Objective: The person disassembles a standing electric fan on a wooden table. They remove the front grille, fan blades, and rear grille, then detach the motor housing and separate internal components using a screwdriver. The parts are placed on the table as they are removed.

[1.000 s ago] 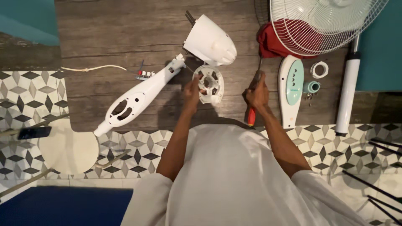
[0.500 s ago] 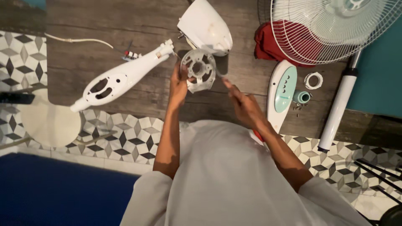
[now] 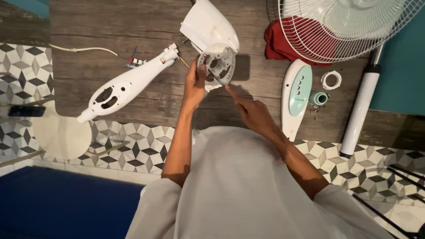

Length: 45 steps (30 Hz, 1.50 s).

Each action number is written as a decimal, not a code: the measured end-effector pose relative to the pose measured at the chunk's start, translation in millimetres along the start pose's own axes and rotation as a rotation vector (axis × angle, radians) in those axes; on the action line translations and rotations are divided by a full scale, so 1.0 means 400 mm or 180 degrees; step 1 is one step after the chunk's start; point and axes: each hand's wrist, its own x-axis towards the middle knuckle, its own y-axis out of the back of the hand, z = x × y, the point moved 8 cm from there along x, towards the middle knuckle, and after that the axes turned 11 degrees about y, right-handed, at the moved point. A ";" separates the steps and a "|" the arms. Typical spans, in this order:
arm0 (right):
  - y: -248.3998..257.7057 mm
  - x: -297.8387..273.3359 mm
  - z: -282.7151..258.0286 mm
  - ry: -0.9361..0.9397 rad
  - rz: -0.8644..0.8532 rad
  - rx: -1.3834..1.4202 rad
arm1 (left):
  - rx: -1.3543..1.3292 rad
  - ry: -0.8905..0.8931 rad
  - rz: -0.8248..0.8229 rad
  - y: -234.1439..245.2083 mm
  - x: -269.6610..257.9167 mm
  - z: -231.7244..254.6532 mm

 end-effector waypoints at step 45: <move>-0.049 -0.121 0.437 -0.1077 0.0771 -0.0409 | 0.0513 0.1104 0.0091 -0.066 -0.020 -0.400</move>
